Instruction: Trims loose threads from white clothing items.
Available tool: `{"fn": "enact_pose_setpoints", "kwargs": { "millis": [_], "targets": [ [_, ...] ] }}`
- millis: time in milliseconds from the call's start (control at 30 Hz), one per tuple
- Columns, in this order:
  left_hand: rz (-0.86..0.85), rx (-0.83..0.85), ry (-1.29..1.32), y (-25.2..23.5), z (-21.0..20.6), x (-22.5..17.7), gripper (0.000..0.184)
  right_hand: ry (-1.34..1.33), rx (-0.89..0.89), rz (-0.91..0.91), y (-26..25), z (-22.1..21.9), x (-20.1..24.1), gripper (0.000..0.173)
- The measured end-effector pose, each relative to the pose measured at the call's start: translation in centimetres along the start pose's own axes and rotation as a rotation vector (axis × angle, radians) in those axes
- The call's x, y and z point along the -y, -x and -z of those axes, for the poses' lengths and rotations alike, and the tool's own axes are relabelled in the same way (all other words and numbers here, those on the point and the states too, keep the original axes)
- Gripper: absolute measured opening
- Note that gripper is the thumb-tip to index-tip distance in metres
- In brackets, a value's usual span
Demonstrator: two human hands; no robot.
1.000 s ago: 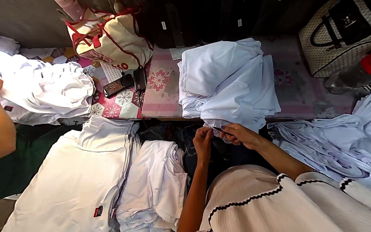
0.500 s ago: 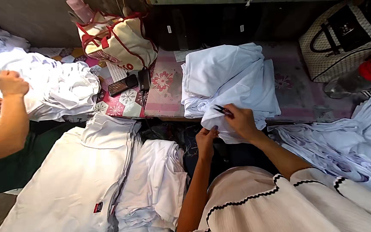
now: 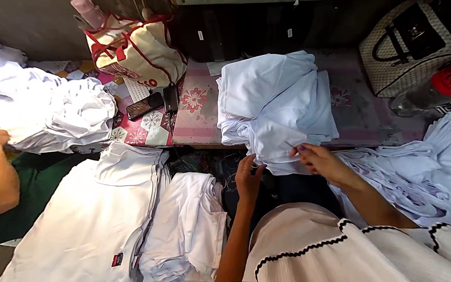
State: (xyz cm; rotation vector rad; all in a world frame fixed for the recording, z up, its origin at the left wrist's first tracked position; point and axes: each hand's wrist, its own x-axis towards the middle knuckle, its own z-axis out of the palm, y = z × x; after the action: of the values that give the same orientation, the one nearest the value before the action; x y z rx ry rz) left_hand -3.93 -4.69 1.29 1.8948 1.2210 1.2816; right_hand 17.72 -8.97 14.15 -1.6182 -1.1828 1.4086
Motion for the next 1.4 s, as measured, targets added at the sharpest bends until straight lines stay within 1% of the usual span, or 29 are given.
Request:
{"fn": "enact_pose_setpoints", "kwargs": {
  "millis": [67,100,200,333,433,600,867,900,967,1067,1100,1167,1233,1400],
  "targets": [
    [-0.094,-0.057,-0.094,0.1,-1.0,0.7,0.013,-0.119,0.147,-0.073,-0.8,-1.5,-0.4,0.038],
    [-0.102,-0.066,-0.111,0.1,-1.2,0.9,0.01,-0.163,0.191,-0.108,-1.2,-2.1,-0.9,0.039],
    [-0.06,-0.069,-0.096,0.3,-0.8,0.7,0.009,-0.217,0.231,-0.193,-2.2,-3.1,-2.3,0.042],
    [0.029,-0.055,-0.004,0.4,-0.2,-0.1,0.009,-0.218,0.275,-0.286,-3.2,-3.8,-3.0,0.044],
    [0.046,-0.048,0.042,0.4,0.0,-0.8,0.009,-0.234,0.323,-0.303,-3.7,-4.4,-3.1,0.044],
    [0.061,-0.055,0.102,0.6,0.1,-0.8,0.009,-0.257,0.311,-0.278,-4.6,-4.9,-2.9,0.041],
    [0.117,-0.028,0.107,1.0,0.2,-0.3,0.009,-0.243,0.248,-0.245,-4.9,-5.6,-3.6,0.035],
    [0.118,-0.031,0.076,1.1,0.2,-0.4,0.009,-0.245,0.243,-0.241,-4.9,-5.5,-3.7,0.035],
    [0.098,-0.041,-0.064,1.2,0.4,-0.6,0.009,-0.259,0.242,-0.244,-4.7,-5.3,-3.5,0.035],
    [0.016,-0.022,-0.252,1.1,0.5,-0.8,0.025,-0.27,0.251,-0.24,-4.2,-4.8,-3.3,0.037],
    [-0.031,-0.04,-0.285,1.0,0.2,-0.6,0.026,-0.265,0.257,-0.236,-4.1,-4.7,-3.2,0.037],
    [-0.116,-0.09,-0.309,0.7,-0.4,0.1,0.016,-0.248,0.262,-0.227,-4.0,-4.5,-3.2,0.034],
    [-0.153,-0.107,-0.279,0.3,-0.7,0.4,0.01,-0.24,0.257,-0.233,-4.0,-4.3,-3.2,0.035],
    [-0.11,-0.098,-0.179,0.3,-0.4,-0.1,0.007,-0.234,0.298,-0.293,-4.4,-4.3,-3.5,0.039]
  ]
}}
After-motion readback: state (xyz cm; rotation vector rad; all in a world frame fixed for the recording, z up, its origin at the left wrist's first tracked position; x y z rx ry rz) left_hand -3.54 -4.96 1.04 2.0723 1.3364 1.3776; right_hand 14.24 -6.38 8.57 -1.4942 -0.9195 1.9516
